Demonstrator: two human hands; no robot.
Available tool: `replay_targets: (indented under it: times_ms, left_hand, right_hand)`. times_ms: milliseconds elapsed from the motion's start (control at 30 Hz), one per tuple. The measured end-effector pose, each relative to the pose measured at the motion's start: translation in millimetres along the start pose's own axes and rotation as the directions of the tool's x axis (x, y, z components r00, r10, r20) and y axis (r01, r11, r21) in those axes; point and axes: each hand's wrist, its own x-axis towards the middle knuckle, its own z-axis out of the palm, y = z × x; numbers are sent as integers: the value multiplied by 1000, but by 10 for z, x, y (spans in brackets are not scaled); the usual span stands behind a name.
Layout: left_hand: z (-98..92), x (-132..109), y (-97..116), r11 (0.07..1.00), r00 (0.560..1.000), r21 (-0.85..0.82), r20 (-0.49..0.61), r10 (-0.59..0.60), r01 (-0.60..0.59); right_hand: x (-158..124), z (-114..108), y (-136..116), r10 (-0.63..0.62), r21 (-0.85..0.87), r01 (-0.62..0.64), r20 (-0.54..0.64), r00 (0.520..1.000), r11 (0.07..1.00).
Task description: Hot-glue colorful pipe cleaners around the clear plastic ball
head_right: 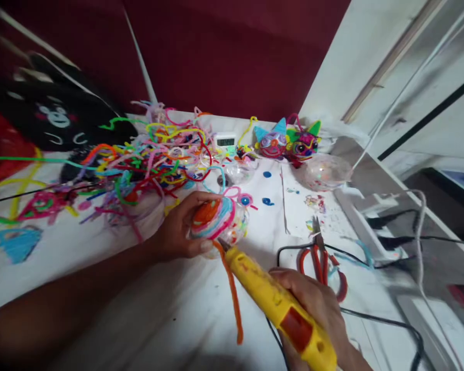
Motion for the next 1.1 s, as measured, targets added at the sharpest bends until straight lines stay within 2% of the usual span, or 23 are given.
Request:
replay_targets:
  times_ms: [33,100,167,200,300,400,467,567,633,667,733,800,867,933,967,1033,1100]
  left_hand:
    - [3,1,3,1000,1000,-5,0,-1,1]
    - [4,5,16,1000,1000,-8,3,-8,8]
    - [-7,16,34,1000,1000,-7,-4,-12,12]
    - [-19,24,44,1000,1000,-7,-15,-13,13]
    - [-83,59,85,1000,998,-5,-59,-12,12]
    - [-157,91,143,999,992,30,-124,26,-22]
    - [-184,99,184,997,987,61,-151,50,-41]
    - [-174,88,225,994,988,100,-140,62,-48]
    - [-147,75,235,992,990,110,-118,75,-62]
    - [-131,68,237,992,991,111,-109,78,-66]
    - [-101,56,241,992,992,113,-98,76,-65]
    - [-77,44,248,991,993,123,-93,72,-61]
    - [-58,34,260,987,993,146,-86,83,-70]
    - [-44,24,277,982,993,173,-73,94,-81]
    - [-38,20,287,979,993,187,-68,99,-85]
    - [-29,13,306,970,991,225,-63,114,-97]
    - [-23,6,319,956,988,266,-56,147,-127]
  right_hand:
    - [-18,10,27,-20,-8,20,8,1000,1000]
    - [-62,-7,96,24,37,-24,-3,1000,999]
    - [-79,-61,168,175,158,-169,-24,984,973]
    - [-65,-95,198,272,223,-260,-23,962,939]
    - [63,-182,244,502,341,-517,138,854,785]
    - [221,-172,226,547,280,-656,380,746,701]
    - [286,-102,211,517,251,-664,460,722,704]
    - [319,9,233,383,253,-602,574,724,758]
    - [325,28,261,316,177,-494,579,752,851]
    - [329,18,262,306,111,-422,529,792,900]
    - [344,-27,211,264,-9,-279,356,896,960]
    - [370,-76,75,171,-26,-169,206,963,985]
    - [407,-106,-114,98,143,-120,148,984,983]
    - [457,-119,-294,72,353,-117,138,988,928]
    - [487,-124,-362,58,392,-92,99,993,915]
    - [556,-141,-439,32,362,-39,24,999,931]
    - [635,-165,-448,-48,263,58,-45,998,963]
